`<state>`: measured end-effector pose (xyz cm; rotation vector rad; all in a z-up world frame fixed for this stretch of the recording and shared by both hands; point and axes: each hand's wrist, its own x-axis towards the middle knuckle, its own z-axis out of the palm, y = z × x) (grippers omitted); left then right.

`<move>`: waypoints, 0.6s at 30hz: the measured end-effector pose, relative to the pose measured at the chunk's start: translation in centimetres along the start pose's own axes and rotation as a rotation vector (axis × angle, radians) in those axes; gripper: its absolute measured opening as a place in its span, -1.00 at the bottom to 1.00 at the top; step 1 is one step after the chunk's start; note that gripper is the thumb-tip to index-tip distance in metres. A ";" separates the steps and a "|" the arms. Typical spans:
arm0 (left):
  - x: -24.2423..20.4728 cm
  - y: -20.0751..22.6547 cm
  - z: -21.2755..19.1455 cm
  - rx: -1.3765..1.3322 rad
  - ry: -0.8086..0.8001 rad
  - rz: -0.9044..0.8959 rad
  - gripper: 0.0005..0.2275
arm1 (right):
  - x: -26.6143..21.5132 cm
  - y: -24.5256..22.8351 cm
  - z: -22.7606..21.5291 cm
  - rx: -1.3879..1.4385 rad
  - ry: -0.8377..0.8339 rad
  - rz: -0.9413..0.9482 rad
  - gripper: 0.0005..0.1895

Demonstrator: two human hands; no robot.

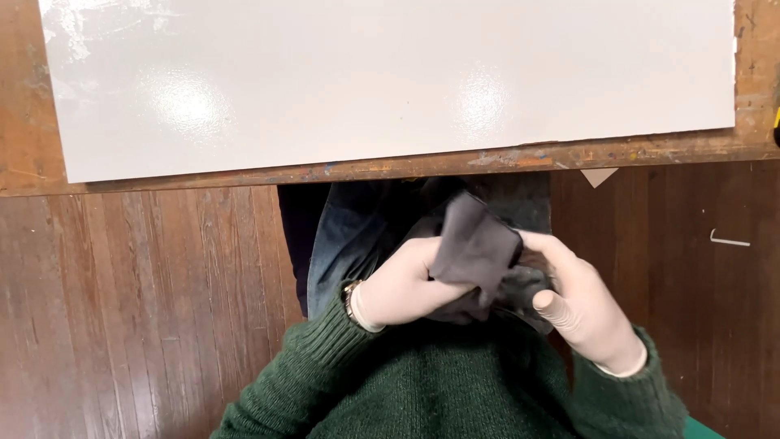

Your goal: Cleaning a small spot on a white rectangular panel using a small tool and a cloth on a workbench.

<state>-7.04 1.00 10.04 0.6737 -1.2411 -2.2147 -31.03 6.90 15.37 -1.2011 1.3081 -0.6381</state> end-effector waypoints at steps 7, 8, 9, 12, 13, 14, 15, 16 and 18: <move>-1.4 3.2 0.2 0.714 -0.087 0.150 -0.84 | 1.4 0.4 0.9 0.113 0.017 -0.084 -0.32; -1.7 3.4 0.3 0.872 -0.073 0.025 -0.83 | 1.1 0.8 0.8 0.099 0.035 0.026 -0.48; -1.7 3.7 0.3 0.873 -0.073 0.028 -0.83 | 1.2 0.4 1.0 0.098 0.036 0.024 -0.48; -1.4 4.7 0.2 0.804 -0.004 0.082 -0.75 | 1.4 -1.4 1.8 0.090 0.082 -0.089 -0.81; -1.2 5.1 0.1 0.593 -0.037 0.180 -0.59 | 1.6 -2.5 2.3 0.132 0.078 -0.214 -0.85; -1.1 5.5 0.1 0.380 -0.069 0.275 -0.42 | 1.9 -3.6 2.8 0.173 0.074 -0.339 -0.88; -1.0 3.9 -0.3 0.379 -0.068 0.276 -0.42 | 1.7 -2.8 3.0 0.172 0.073 -0.339 -0.88; -0.9 2.2 -0.7 0.333 -0.174 0.153 -0.38 | 1.6 -2.1 3.2 0.230 0.092 -0.345 -0.88; -0.7 -0.2 -1.0 0.288 -0.280 0.034 -0.34 | 1.6 -1.4 3.4 0.286 0.109 -0.354 -0.86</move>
